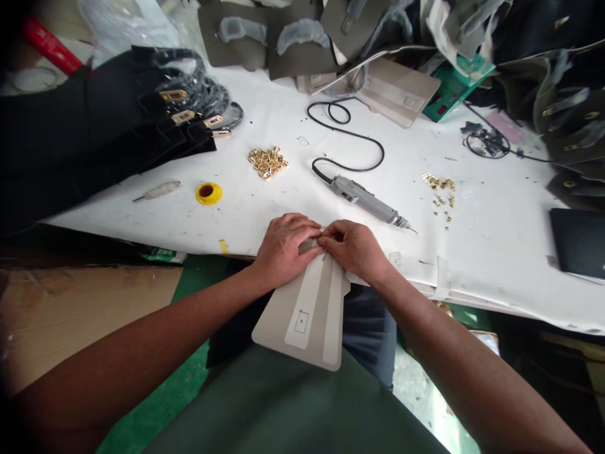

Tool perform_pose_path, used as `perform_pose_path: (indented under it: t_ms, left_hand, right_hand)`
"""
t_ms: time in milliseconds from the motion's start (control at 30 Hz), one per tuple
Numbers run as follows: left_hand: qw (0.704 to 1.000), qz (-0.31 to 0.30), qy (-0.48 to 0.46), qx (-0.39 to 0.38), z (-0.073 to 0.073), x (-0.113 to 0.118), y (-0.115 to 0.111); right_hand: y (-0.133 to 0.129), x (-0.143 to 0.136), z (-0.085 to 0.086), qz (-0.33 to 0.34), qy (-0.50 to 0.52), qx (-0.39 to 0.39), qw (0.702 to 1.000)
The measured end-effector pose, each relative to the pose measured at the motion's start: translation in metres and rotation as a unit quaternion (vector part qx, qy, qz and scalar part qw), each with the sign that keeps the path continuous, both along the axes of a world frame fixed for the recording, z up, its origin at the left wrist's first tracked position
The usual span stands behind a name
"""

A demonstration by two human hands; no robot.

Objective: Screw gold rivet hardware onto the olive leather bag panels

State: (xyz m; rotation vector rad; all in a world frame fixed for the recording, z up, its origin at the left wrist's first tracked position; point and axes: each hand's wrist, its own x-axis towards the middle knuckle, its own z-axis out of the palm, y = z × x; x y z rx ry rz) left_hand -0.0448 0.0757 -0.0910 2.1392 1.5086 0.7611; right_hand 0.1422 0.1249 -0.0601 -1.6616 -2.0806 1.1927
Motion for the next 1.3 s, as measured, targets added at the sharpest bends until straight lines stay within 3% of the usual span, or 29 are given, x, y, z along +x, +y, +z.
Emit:
perform_pose_path:
  t_ms: [267,367,467,567,667,733,800,900,967,1167,1300]
  left_hand:
    - [1.0,0.008,0.001,-0.005,0.0,0.001,0.001]
    - [1.0,0.012,-0.001,-0.001,-0.003,0.002,0.001]
    - [1.0,0.011,0.001,0.0,-0.006,0.002,0.002]
    - [1.0,0.018,0.001,-0.002,-0.005,0.003,0.002]
    - [1.0,0.025,-0.004,-0.001,-0.004,0.003,0.001]
    - [1.0,0.021,-0.004,0.004,-0.004,0.003,0.001]
    - [1.0,0.016,-0.002,0.008,-0.004,0.003,0.001]
    - [1.0,0.019,0.0,0.005,-0.004,0.002,0.001]
    - [1.0,0.02,-0.002,0.006,-0.004,0.002,0.001]
    - [1.0,0.021,-0.003,0.012,-0.004,0.002,0.0]
    - [1.0,0.021,-0.007,0.006,-0.005,0.002,0.0]
  right_hand:
    - [-0.001,0.01,0.002,0.025,0.038,0.02,0.999]
    - [0.008,0.029,0.003,-0.016,0.017,0.156,0.987]
    - [0.028,0.05,-0.004,-0.045,-0.104,0.314,0.943]
    - [0.048,0.062,-0.018,-0.018,-0.178,0.309,0.934]
    - [0.051,0.062,-0.024,-0.042,-0.149,0.335,0.929]
    - [0.042,0.059,-0.019,-0.068,-0.098,0.378,0.918]
    - [0.027,0.053,-0.008,-0.056,-0.033,0.361,0.93]
    - [0.004,0.045,0.004,0.044,0.046,0.241,0.968]
    - [-0.005,0.041,0.003,0.093,0.054,0.186,0.977]
    - [-0.005,0.042,-0.015,0.122,-0.011,0.2,0.972]
    - [-0.004,0.037,-0.011,0.14,-0.02,0.2,0.97]
